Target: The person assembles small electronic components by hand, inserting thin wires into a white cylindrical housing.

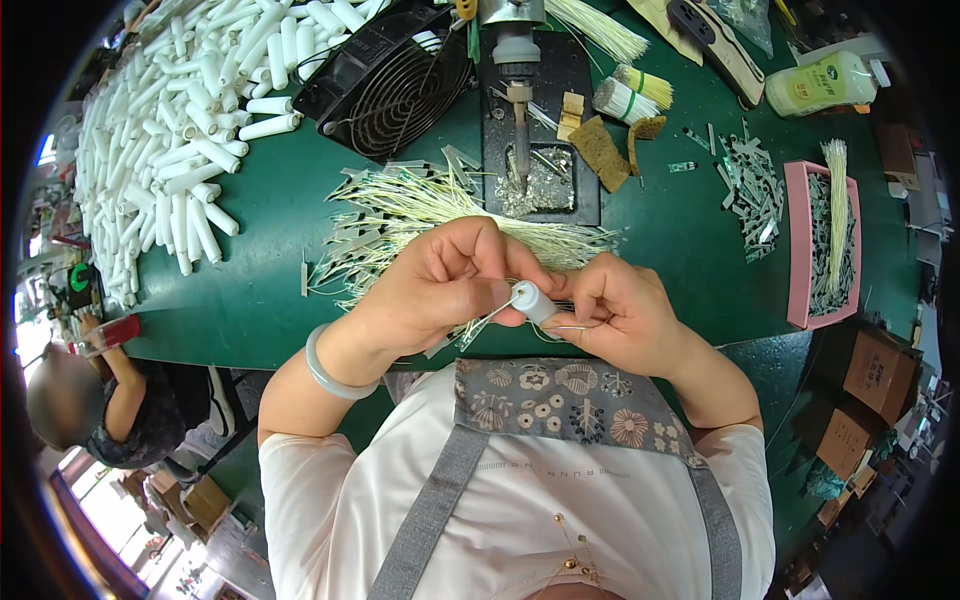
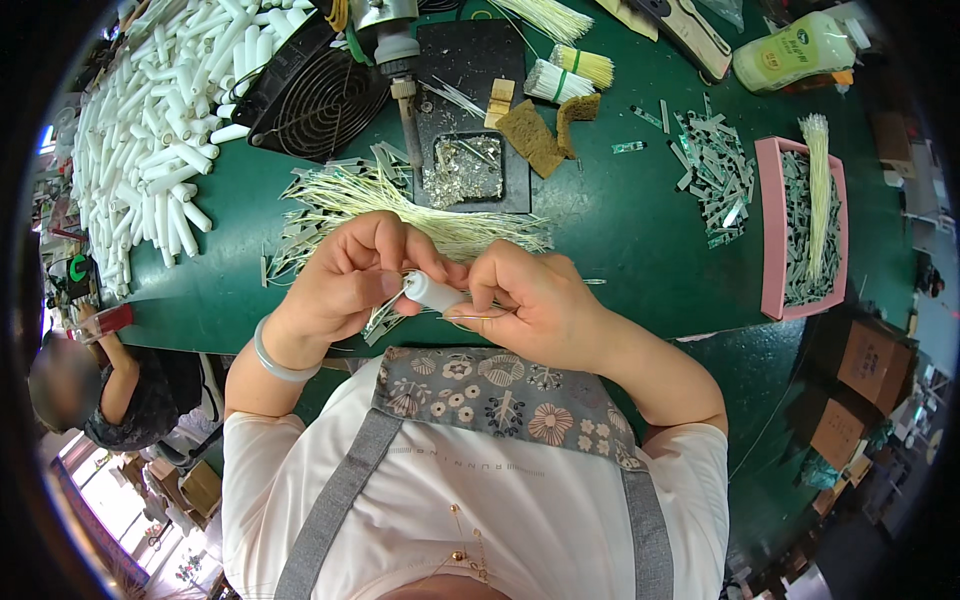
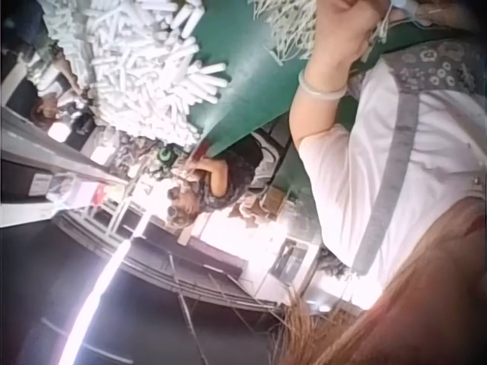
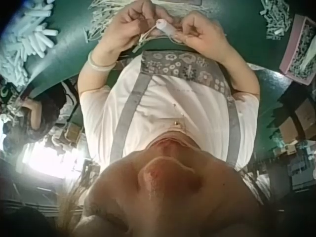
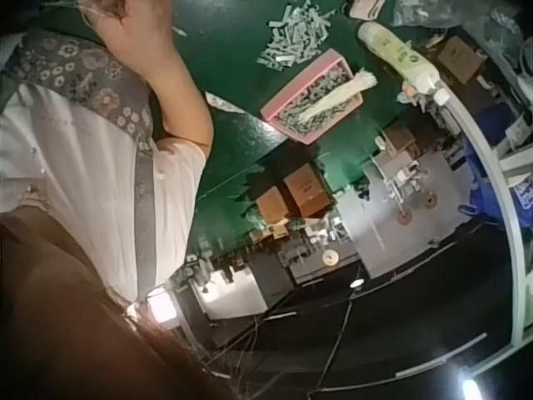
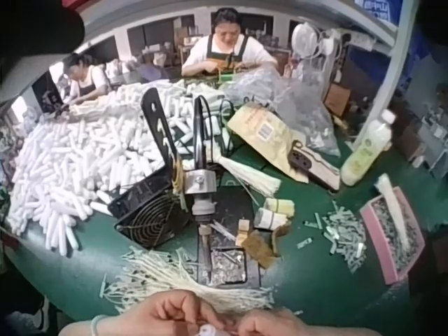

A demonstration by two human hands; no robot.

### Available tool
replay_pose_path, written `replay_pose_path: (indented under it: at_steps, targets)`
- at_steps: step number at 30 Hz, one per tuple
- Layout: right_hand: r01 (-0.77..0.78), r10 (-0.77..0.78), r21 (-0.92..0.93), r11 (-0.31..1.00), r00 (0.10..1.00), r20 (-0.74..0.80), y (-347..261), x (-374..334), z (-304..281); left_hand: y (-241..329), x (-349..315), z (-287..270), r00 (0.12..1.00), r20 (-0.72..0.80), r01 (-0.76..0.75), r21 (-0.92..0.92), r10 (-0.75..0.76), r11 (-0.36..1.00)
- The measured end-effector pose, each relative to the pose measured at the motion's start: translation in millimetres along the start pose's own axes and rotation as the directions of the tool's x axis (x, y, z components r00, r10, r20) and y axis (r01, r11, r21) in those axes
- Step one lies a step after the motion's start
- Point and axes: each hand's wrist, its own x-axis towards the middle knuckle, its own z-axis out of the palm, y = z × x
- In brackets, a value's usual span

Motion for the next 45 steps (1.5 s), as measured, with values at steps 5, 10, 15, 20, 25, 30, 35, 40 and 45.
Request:
replay_pose_path:
  at_steps: [5, 10, 15, 20, 25, 30, 35, 40, 45]
  targets:
    - [0.028, -0.027, 0.005, 1.0, 0.998, -0.049, -2.3, 1.7, 0.1, 5.9, 3.8, 0.8, 0.998, -0.032, 0.054, 0.017, -0.054, 0.998]
    - [0.08, -0.079, 0.08, 0.994, 0.997, -0.019, -6.9, 6.6, -19.7, 2.9, 8.1, -2.3, 0.993, -0.098, 0.065, 0.011, -0.064, 0.998]
    - [0.215, -0.225, -0.106, 0.971, 0.969, -0.104, -4.5, 18.0, -22.5, 6.3, 15.1, -1.2, 0.99, -0.127, 0.075, 0.038, -0.069, 0.997]
    - [0.182, -0.233, -0.344, 0.921, 0.966, -0.113, -11.5, 29.2, -20.3, 9.5, 19.8, -1.4, 0.983, -0.168, 0.08, 0.035, -0.073, 0.996]
    - [0.171, -0.226, -0.373, 0.912, 0.968, -0.107, -13.0, 40.4, -24.2, 10.1, 22.5, -4.2, 0.979, -0.194, 0.065, 0.021, -0.06, 0.998]
    - [0.166, -0.201, -0.354, 0.92, 0.978, -0.064, -13.6, 50.2, -28.1, 11.8, 25.4, -5.1, 0.976, -0.21, 0.065, 0.021, -0.059, 0.998]
    - [0.172, -0.199, -0.359, 0.917, 0.979, -0.04, -16.2, 56.6, -31.6, 9.7, 26.8, -7.7, 0.979, -0.2, 0.035, 0.017, -0.031, 0.999]
    - [0.16, -0.172, -0.375, 0.913, 0.985, 0.002, -16.6, 60.6, -36.4, 7.2, 28.9, -4.9, 0.968, -0.25, 0.008, 0.06, 0.007, 0.998]
    - [0.148, -0.143, -0.409, 0.901, 0.989, 0.042, -18.7, 62.8, -39.8, 7.1, 29.2, -6.6, 0.973, -0.23, 0.008, 0.048, 0.003, 0.999]
